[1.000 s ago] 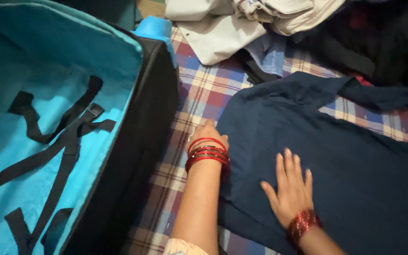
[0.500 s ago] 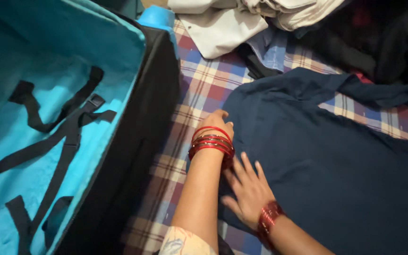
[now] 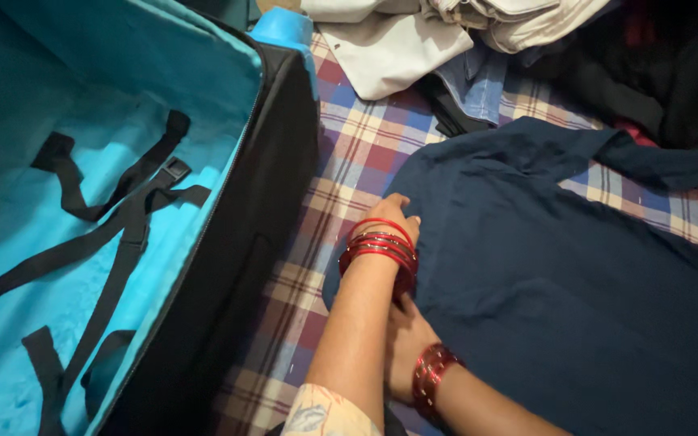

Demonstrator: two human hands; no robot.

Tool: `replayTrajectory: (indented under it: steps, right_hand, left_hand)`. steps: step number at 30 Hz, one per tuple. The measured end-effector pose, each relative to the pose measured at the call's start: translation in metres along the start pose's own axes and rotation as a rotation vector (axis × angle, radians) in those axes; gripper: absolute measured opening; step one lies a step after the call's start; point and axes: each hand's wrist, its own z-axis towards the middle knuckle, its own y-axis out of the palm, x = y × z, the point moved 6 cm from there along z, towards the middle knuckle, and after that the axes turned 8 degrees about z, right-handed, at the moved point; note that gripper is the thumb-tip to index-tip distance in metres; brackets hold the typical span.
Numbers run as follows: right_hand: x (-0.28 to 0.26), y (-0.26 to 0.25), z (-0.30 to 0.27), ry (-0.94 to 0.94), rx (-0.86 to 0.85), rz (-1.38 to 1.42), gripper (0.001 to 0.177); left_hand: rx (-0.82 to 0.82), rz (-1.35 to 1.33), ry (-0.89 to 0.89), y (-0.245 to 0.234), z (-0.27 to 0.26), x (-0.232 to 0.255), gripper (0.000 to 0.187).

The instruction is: The person folds a blue shirt by hand on the floor and places it near a suitcase.

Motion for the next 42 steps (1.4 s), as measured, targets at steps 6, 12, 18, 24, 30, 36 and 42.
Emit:
replayTrajectory:
  steps: [6,12,18,24,30,36,42]
  right_hand:
    - [-0.007,-0.011,-0.007,-0.131,0.047,0.064,0.066]
    - [0.012,-0.006,-0.027,0.044,-0.225,0.090,0.061]
    - [0.113,-0.034,-0.189,0.693,0.098,-0.197,0.087]
    - [0.152,-0.038,-0.304,1.365,0.211,-0.388,0.083]
    - [0.096,-0.016,-0.155,1.147,0.145,-0.051,0.095]
    - [0.079,-0.042,-0.162,0.732,0.076,0.189,0.097]
    - [0.148,-0.070,-0.312,0.977,0.013,0.005,0.088]
  left_hand:
    - [-0.015,0.001,0.058,0.014,0.009,0.002,0.051]
    - [0.093,-0.009,0.121,0.003,0.003,0.013,0.051]
    - [0.083,-0.030,0.151,0.007,0.003,0.015,0.049]
    - [0.009,-0.027,0.179,0.023,0.013,0.011,0.053]
    - [0.023,0.069,0.233,0.060,-0.012,0.038,0.049]
    - [-0.264,0.497,0.325,0.122,-0.048,0.049,0.044]
    - [-0.120,0.544,0.268,0.109,-0.060,0.059,0.052]
